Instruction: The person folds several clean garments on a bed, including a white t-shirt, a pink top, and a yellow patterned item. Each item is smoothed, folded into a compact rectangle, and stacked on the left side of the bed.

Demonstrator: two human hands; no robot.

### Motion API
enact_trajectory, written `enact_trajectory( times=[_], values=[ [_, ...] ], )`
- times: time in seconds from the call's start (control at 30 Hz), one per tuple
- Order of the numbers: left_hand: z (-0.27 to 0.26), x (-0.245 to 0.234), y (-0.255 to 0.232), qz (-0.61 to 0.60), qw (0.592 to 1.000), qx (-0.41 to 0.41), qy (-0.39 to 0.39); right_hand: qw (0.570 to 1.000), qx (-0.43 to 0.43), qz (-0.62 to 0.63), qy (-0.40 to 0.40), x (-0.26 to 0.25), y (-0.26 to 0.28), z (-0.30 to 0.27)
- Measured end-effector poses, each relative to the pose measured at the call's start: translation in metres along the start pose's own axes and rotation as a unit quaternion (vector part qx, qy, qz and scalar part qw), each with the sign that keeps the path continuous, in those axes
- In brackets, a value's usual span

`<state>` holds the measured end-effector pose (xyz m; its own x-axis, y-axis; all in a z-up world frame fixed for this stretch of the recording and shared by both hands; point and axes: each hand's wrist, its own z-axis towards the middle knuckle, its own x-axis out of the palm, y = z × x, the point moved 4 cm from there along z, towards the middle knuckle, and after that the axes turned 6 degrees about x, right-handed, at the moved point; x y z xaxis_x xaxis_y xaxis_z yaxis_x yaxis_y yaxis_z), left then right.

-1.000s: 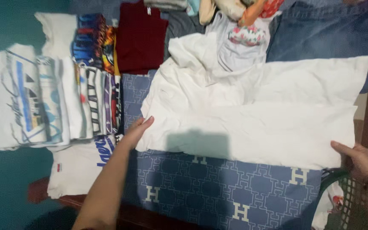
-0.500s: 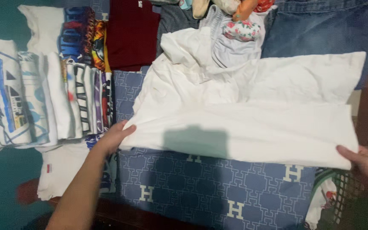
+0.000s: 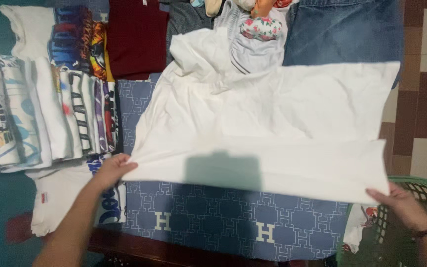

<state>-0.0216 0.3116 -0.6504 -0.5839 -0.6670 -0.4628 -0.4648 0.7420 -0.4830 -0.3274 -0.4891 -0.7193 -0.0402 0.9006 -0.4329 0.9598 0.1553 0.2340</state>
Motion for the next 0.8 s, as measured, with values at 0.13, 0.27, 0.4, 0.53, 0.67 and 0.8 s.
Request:
enact_trajectory(
  times=[0.13,0.27,0.4,0.53,0.67,0.8],
  values=[
    [0.016,0.005,0.011,-0.048,0.997,0.055,-0.01,0.996,0.061,0.027,-0.059,0.018,-0.009,-0.016],
    [0.008,-0.009,0.014,0.027,0.996,0.074,-0.052,0.995,0.069,0.034,-0.069,0.026,-0.024,-0.031],
    [-0.019,0.0,0.001,0.147,0.987,0.043,-0.036,0.993,0.099,0.017,-0.069,0.033,-0.039,-0.036],
    [-0.039,0.011,-0.022,0.343,0.931,0.092,-0.085,0.99,0.101,0.03,-0.089,0.04,-0.045,-0.026],
    [-0.048,0.022,-0.021,0.401,0.913,0.026,-0.076,0.991,0.051,0.036,-0.117,0.038,-0.033,-0.043],
    [-0.057,0.066,-0.044,0.451,0.845,0.177,-0.228,0.827,-0.156,-0.318,-0.438,0.068,0.049,-0.112]
  ],
)
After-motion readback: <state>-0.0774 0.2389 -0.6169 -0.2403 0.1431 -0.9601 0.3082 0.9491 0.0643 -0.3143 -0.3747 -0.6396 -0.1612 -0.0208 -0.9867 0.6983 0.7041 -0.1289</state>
